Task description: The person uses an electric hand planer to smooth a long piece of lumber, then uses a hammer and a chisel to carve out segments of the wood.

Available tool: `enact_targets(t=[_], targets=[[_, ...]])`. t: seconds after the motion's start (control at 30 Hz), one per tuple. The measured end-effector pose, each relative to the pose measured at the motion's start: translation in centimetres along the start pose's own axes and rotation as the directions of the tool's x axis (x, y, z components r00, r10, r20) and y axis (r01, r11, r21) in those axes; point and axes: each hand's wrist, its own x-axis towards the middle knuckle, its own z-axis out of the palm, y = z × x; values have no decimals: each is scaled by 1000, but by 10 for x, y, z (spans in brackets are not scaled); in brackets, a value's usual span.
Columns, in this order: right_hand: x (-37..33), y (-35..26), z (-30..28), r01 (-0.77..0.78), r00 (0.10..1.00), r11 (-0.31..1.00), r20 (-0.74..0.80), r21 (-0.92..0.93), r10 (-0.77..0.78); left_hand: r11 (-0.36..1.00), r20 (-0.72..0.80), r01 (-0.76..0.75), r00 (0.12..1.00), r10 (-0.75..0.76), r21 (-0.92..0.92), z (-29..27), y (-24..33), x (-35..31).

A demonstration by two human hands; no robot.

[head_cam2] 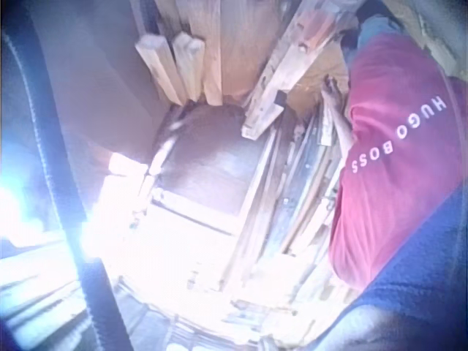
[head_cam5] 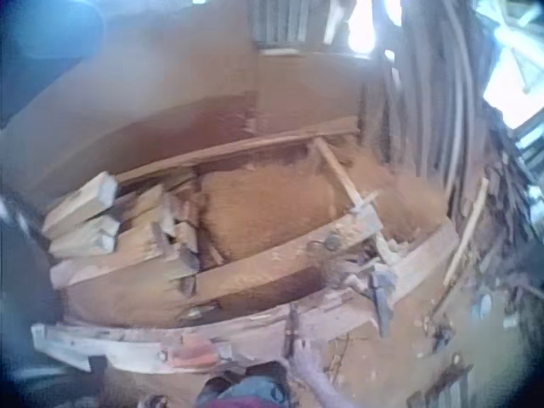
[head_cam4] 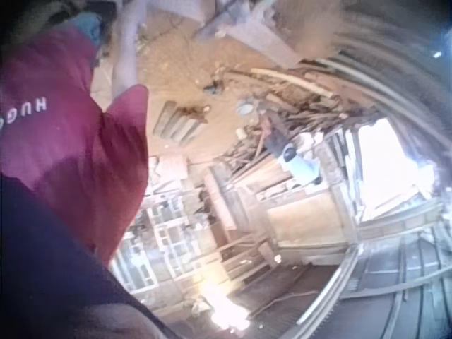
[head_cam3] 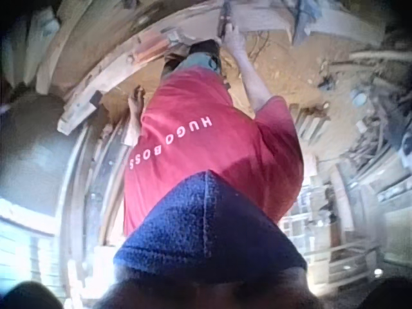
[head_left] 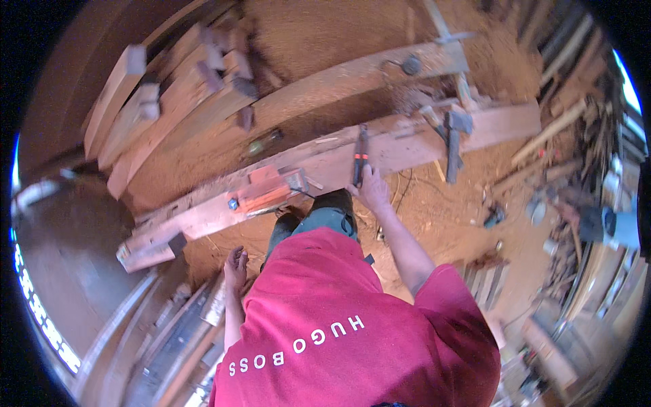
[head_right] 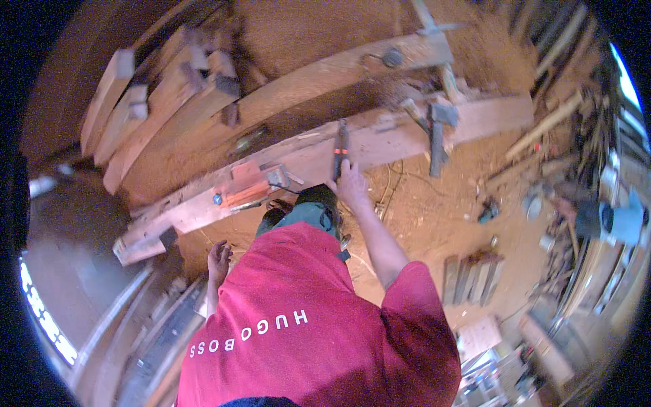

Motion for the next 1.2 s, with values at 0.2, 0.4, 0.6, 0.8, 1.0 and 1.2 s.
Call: enact_targets(t=[0.2,0.4,0.6,0.8,1.0,1.2], targets=[[38,50,66,267,788,959,-552,-93,-273,981,-114,105,986,-124,-161,-2,-90,-46],[62,49,23,-2,930,767,-281,642,237,879,-183,233,925,-332,-416,11,-244,-91],[-73,-236,97,213,973,656,-217,724,-76,759,-315,342,758,-571,-554,21,-438,-206],[-73,-416,218,629,777,754,-107,190,-621,448,-252,224,579,-775,-865,-16,-485,-218],[-148,-634,330,862,493,503,313,-54,-812,276,-222,23,535,-816,-961,-1,-496,-189],[-217,-811,458,939,172,-14,504,-344,-846,335,-279,2,552,-786,-942,96,-572,-187]])
